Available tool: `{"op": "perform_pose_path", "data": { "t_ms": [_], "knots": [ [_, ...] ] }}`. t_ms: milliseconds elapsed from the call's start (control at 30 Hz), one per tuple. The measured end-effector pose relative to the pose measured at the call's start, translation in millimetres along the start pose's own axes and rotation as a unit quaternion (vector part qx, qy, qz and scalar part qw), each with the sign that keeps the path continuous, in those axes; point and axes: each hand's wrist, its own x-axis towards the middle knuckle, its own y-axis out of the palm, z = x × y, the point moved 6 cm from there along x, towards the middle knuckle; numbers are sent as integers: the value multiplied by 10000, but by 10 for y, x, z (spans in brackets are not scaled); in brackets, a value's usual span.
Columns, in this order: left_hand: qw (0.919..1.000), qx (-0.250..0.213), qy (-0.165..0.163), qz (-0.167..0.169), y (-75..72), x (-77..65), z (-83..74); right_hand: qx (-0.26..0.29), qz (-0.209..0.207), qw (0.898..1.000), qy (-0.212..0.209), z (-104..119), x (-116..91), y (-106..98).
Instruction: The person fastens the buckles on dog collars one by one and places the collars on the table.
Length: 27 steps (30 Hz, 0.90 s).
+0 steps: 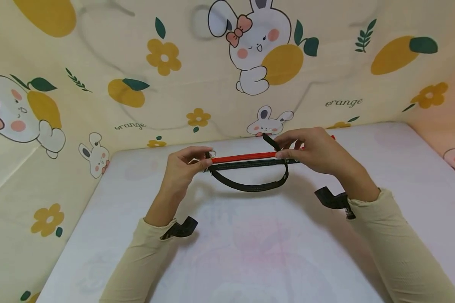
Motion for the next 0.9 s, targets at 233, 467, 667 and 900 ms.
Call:
{"op": "perform_pose_path", "data": {
  "t_ms": [233, 467, 667, 900],
  "knots": [
    [9996, 251, 112, -75, 35, -23, -31, -6, -32, 9994, -330, 77, -8, 32],
    [9990, 398, 206, -54, 65, -19, -50, 26, -35, 9995, -307, 106, 9, 18],
    [9985, 519, 3, -168, 72, -42, -22, -1, 7, 9998, -221, 129, -5, 35],
    [9979, 637, 29, -146, 116, -45, -31, 76, 90, 9995, -281, 166, -16, 57]
  ]
}}
